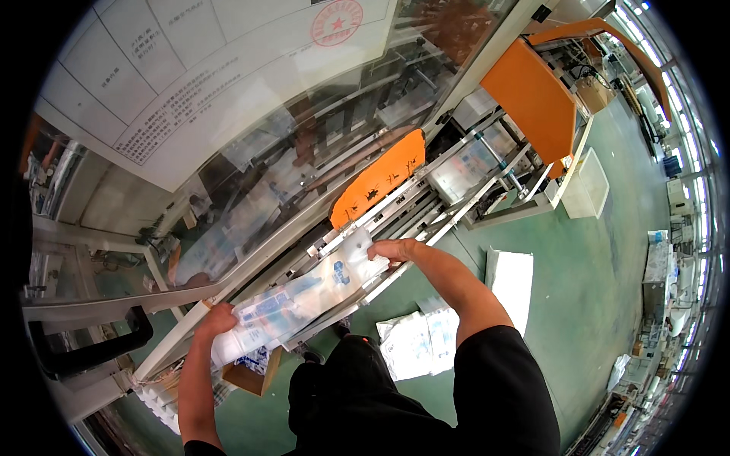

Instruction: The person repeatedly retrieves plastic packaging sleeves from a hanging rack, opens them by hand, and slides stacks of product into the sleeves on an industrial conveyor line.

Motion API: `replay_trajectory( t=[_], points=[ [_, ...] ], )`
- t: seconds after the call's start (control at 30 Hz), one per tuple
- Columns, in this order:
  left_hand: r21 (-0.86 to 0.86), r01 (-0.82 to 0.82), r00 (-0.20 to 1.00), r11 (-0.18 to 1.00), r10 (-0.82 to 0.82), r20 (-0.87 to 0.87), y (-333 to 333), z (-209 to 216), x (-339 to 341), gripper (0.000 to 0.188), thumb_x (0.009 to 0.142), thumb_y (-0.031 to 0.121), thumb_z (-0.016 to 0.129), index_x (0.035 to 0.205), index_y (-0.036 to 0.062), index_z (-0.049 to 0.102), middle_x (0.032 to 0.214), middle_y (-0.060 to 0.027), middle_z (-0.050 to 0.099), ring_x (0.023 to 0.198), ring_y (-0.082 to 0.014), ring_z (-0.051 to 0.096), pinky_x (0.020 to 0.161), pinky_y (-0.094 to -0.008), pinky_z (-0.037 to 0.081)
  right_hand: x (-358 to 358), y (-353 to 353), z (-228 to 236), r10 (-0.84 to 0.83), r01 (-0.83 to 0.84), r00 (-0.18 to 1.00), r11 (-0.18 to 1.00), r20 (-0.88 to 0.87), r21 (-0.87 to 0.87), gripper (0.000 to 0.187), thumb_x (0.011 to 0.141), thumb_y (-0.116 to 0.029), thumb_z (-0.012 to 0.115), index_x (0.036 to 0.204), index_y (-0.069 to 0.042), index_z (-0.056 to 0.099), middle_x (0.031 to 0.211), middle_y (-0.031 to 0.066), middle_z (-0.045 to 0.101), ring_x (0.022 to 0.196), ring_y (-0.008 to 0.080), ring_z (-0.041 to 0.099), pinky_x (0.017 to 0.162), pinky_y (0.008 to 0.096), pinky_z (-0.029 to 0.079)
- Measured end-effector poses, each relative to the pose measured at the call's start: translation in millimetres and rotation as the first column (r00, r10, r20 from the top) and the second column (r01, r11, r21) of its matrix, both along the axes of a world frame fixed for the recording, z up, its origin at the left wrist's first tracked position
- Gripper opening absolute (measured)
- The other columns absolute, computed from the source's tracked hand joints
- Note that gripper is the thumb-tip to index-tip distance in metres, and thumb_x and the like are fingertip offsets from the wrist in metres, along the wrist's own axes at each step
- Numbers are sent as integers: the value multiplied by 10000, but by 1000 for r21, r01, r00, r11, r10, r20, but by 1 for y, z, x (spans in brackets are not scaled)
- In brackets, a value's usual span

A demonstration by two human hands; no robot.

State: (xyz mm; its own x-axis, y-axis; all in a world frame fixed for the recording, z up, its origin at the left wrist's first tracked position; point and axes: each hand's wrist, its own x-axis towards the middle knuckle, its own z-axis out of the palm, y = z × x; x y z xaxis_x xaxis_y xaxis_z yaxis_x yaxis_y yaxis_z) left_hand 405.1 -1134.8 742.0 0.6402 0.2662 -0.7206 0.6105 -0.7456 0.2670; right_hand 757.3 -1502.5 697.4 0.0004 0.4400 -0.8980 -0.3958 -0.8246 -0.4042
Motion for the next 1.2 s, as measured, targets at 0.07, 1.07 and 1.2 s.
replay_trajectory(
  t=[0.07, 1.07, 1.2],
  points=[
    [-4, -11, 1000, 1000, 11, 0, 0, 1, 1, 326, 642, 141, 512, 904, 49, 682, 914, -231, 640, 895, -357, 617, 835, -429, 474, -1, 1, 3, 8, -8, 1000, 1000, -3, -1, 294, 760, -275, 519, 949, -58, 578, 816, 36, 580, 613, 164, 506, 518, 294, 417],
    [11, 81, 996, 997, -81, -34, -1, -2, 9, 335, 664, 171, 498, 918, 35, 669, 952, -222, 634, 927, -363, 602, 843, -428, 471, 18, -10, -33, 293, -293, 952, 956, 92, -7, 606, 771, -335, 562, 1250, -13, 377, 1038, 113, 550, 920, 194, 566, 774, 306, 482],
    [-3, 72, 997, 997, -72, -36, -4, 2, 9, 348, 667, 166, 492, 942, 39, 664, 967, -221, 631, 930, -360, 601, 849, -428, 472, 6, -5, 0, 211, -207, 956, 978, 205, -39, 733, 736, -358, 608, 1302, 19, 337, 1202, 148, 464, 1030, 231, 504, 848, 314, 437]
  ],
)
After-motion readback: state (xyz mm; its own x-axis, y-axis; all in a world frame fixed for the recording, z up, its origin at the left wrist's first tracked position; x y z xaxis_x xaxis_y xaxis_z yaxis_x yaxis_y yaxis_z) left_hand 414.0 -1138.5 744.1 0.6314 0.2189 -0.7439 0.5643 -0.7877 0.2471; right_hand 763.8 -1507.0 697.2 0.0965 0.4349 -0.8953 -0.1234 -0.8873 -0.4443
